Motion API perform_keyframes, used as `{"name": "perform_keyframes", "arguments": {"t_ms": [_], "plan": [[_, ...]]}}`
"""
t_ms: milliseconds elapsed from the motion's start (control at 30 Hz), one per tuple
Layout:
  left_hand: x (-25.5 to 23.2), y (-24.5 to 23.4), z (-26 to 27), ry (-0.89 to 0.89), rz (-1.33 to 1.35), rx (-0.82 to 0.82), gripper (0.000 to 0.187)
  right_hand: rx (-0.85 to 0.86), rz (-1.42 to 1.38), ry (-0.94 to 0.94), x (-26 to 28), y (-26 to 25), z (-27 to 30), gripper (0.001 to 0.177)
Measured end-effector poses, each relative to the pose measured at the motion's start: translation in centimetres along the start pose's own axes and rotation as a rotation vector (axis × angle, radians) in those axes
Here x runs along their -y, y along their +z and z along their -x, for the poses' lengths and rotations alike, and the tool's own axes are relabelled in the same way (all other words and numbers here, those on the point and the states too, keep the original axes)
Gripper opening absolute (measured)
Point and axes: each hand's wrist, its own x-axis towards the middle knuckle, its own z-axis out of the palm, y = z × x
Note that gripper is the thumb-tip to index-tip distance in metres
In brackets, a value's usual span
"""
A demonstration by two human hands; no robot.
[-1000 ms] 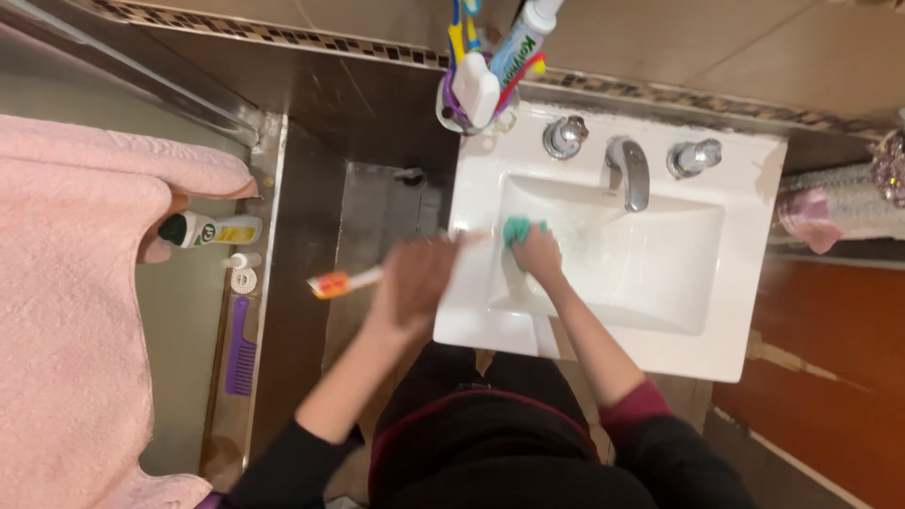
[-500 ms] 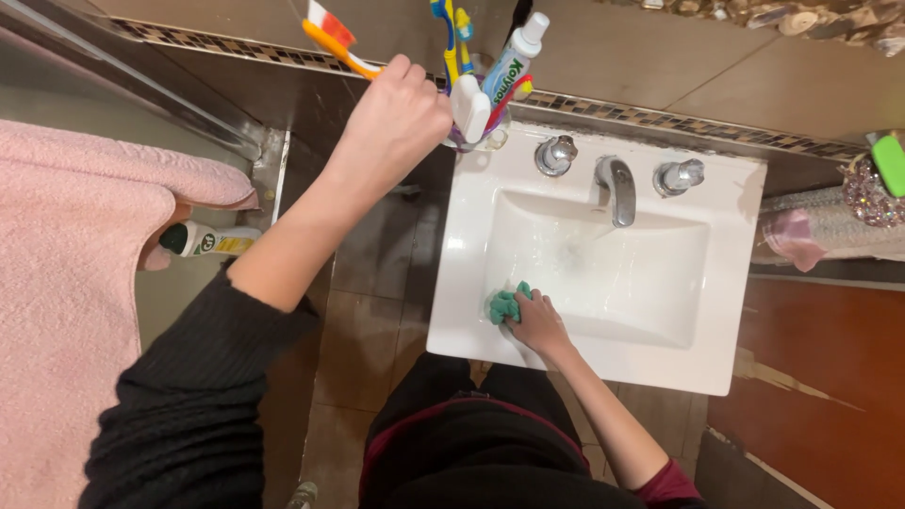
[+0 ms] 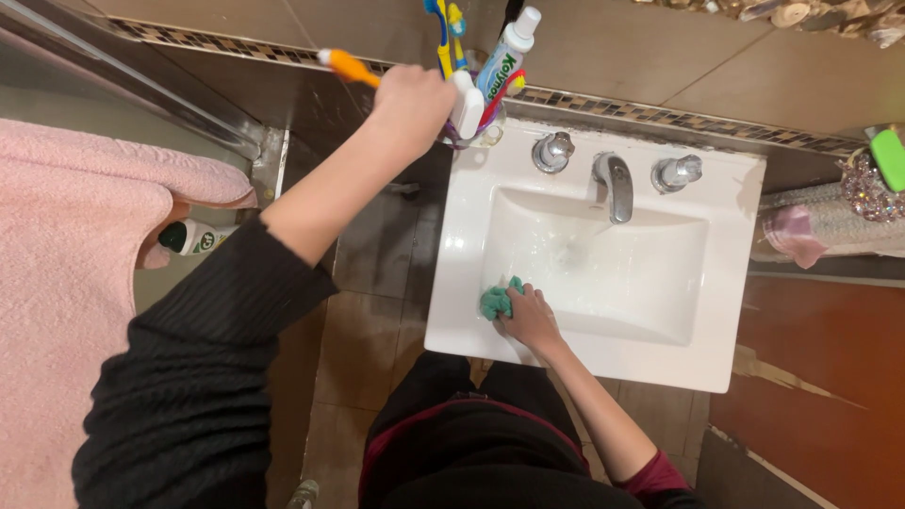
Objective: Cleaning a bathroom sink and faucet with a cloth and organizing nearby toiletries.
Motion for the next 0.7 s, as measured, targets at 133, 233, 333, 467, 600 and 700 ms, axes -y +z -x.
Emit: {"name": "perform_keyframes", "arguments": {"t_ms": [133,233,333,467,600,700], "plan": [[-1.4,0.4,-2.4,-0.159,0.041,0.138,0.021,-0.041,-0.013,-0.024,0.6,-0.3,0.4,0.059],[-1.5,0.7,-2.7,-0.250,0.096,0.243,0.026,-0.045,-0.036,-0.025,1.1,-0.5,0.5,0.057],[-0.6,0.9,-1.5,-0.238,0.086,0.194,0.028,-0.042,-0.043,-0.029,0.3,0.5,-0.4,0.056],[-0.4,0.4,-0.5,-0.186,0.095,0.127,0.021,-0.032,-0.133,-0.020,-0.3,0.8,-0.9,0.055],[-2.1,-3.3,0.0,-0.157,-0.054,0.181,0.015,-0.038,-0.251,-0.027,-1.0,1.2,-1.0,0.059],[-3.5,-4.4,1.7,-0.152,-0.258,0.000,0.025,0.007,-0.666,0.014,-1.6,1.8,-1.8,0.059]]}}
